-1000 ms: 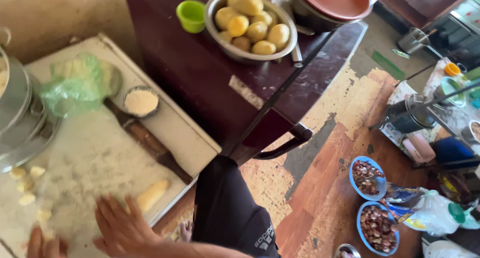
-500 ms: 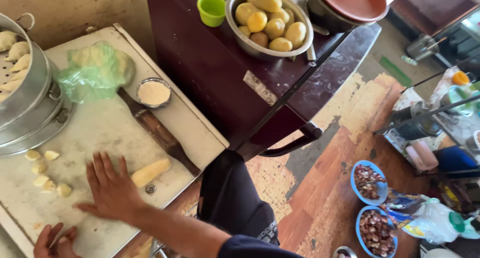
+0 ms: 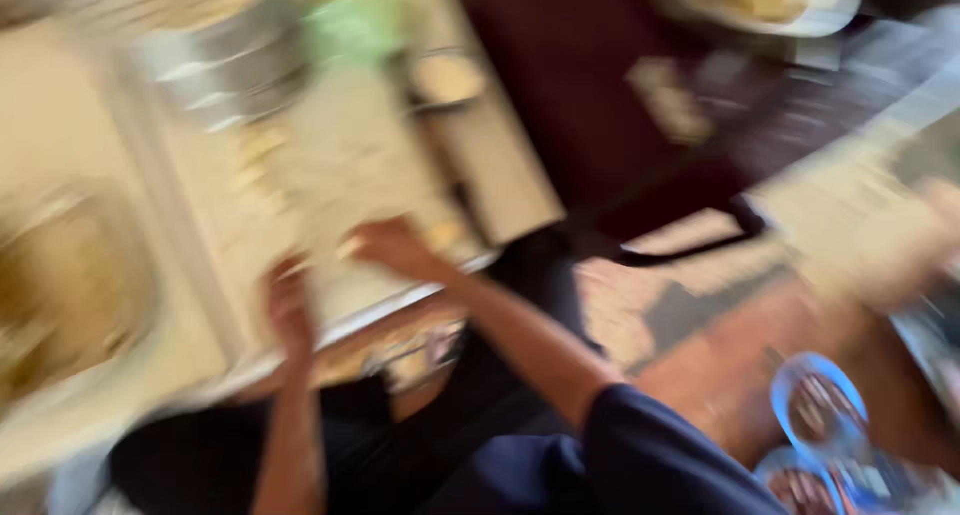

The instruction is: The person prepares dumplings by scooping a spiced filling onto circular dough wrappers, folding and sealing them, and placing the finished dumplings into a metal steamer basket. The person also rolls a dough log and cuts it into small pieces.

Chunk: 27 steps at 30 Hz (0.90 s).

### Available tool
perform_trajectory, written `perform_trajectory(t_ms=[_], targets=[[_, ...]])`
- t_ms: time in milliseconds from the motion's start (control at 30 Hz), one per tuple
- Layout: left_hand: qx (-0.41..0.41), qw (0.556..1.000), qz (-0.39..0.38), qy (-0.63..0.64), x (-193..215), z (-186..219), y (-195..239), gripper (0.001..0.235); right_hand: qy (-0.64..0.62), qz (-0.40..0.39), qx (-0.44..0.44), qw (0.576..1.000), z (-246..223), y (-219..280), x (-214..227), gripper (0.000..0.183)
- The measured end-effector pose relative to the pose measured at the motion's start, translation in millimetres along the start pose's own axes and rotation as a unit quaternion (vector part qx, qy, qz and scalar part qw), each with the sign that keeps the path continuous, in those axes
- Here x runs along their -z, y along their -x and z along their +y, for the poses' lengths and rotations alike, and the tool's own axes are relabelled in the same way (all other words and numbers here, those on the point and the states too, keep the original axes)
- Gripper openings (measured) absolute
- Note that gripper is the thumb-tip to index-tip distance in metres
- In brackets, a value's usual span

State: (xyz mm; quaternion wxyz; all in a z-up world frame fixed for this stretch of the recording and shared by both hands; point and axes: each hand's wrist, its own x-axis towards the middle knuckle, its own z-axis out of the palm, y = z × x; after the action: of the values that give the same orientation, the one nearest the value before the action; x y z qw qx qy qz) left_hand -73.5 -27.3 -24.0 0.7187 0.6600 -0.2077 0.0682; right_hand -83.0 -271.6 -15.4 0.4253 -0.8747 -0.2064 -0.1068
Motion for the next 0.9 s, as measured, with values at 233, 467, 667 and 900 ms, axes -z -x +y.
perform_trajectory(t_ms=[233, 467, 667, 900], targets=[[-0.097, 0.848, -0.15, -0.499, -69, 82, -10, 0.061, -0.128, -0.144, -0.128, 0.973, 3, -17, 35, 0.027], [-0.142, 0.671, -0.282, -0.671, -67, 77, -36, 0.026, -0.065, -0.195, -0.096, 0.974, -20, -26, 51, 0.026], [0.098, 0.664, -0.443, -0.594, -31, 27, -27, 0.019, 0.029, -0.192, 0.049, 0.98, -44, -9, 49, 0.02], [0.424, 0.876, -0.018, 0.228, -1, 59, -30, 0.038, 0.103, 0.007, -0.012, 0.995, -67, 2, 50, 0.022]])
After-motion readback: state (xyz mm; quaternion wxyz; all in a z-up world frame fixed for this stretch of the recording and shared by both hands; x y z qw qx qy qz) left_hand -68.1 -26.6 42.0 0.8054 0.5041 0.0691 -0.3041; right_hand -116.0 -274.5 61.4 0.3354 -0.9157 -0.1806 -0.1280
